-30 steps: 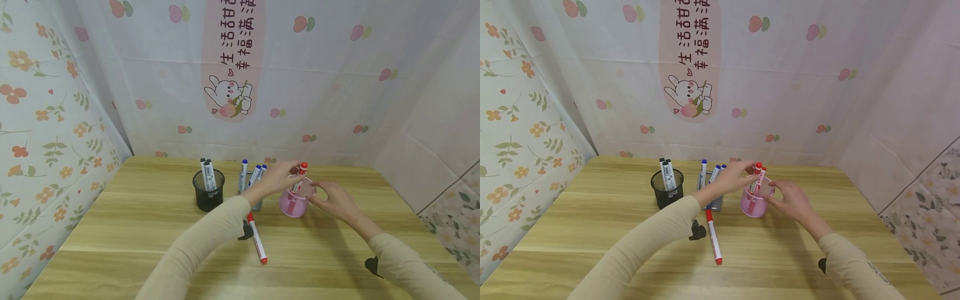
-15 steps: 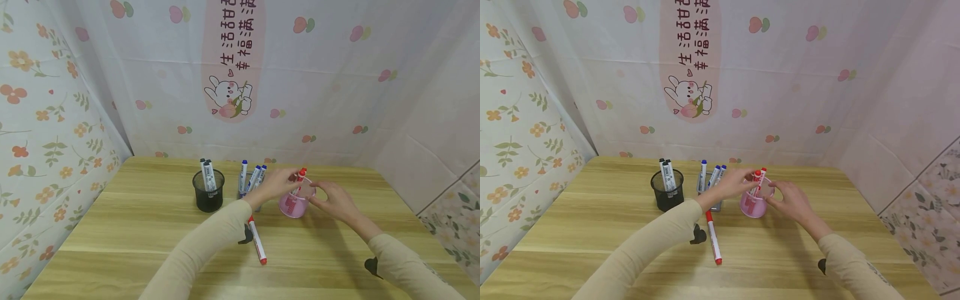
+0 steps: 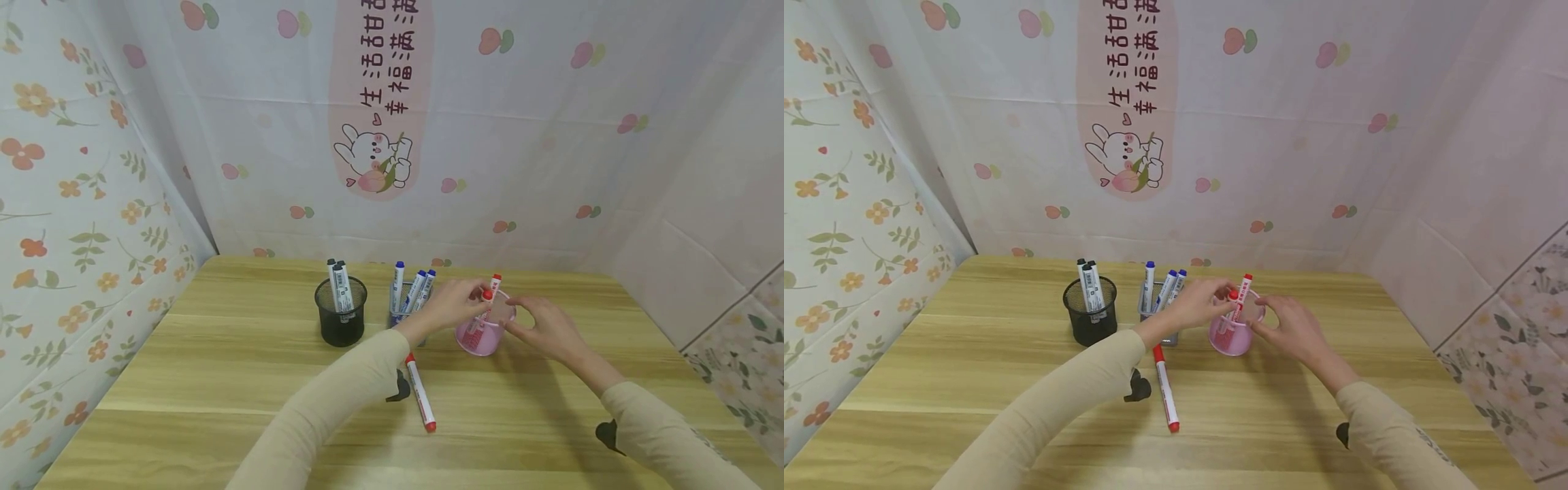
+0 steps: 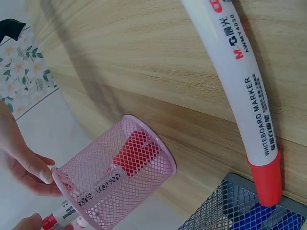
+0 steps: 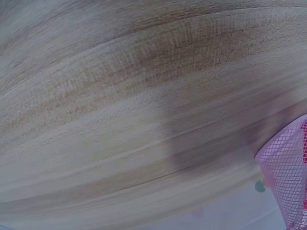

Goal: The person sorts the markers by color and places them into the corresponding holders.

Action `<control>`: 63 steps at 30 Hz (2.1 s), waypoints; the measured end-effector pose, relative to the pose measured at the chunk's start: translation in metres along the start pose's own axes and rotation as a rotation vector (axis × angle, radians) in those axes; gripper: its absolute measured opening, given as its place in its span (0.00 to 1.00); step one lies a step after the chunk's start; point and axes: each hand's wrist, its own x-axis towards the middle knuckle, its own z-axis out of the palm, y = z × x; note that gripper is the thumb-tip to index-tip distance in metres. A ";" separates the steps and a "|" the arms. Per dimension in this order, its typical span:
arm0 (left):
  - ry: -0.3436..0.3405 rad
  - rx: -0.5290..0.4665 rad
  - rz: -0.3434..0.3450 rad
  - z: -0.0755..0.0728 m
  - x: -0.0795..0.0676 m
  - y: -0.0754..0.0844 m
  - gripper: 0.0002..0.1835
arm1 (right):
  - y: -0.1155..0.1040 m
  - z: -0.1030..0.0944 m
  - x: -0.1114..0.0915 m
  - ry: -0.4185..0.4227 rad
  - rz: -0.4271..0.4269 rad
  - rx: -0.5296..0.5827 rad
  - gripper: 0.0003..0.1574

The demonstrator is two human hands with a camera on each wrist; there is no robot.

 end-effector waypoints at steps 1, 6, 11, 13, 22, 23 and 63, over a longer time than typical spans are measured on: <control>0.006 -0.014 0.002 -0.001 -0.001 0.000 0.18 | 0.000 0.000 0.000 0.004 -0.004 -0.001 0.25; 0.085 -0.041 0.017 -0.007 -0.008 0.002 0.22 | 0.001 0.001 0.000 0.008 -0.012 -0.002 0.26; 0.148 -0.014 0.077 -0.017 -0.016 0.002 0.22 | 0.002 0.002 0.000 -0.004 -0.002 -0.002 0.26; 0.151 -0.005 0.104 -0.021 -0.021 0.003 0.22 | 0.002 0.002 0.000 -0.004 0.000 -0.001 0.26; 0.093 0.055 0.244 -0.040 -0.049 0.003 0.18 | 0.003 0.000 0.000 -0.005 0.002 0.009 0.25; 0.079 0.073 0.261 -0.041 -0.053 0.002 0.17 | 0.003 0.000 0.000 -0.006 0.001 0.012 0.25; -0.239 0.829 0.639 0.009 -0.148 -0.028 0.17 | 0.002 0.001 0.000 -0.023 0.008 0.003 0.25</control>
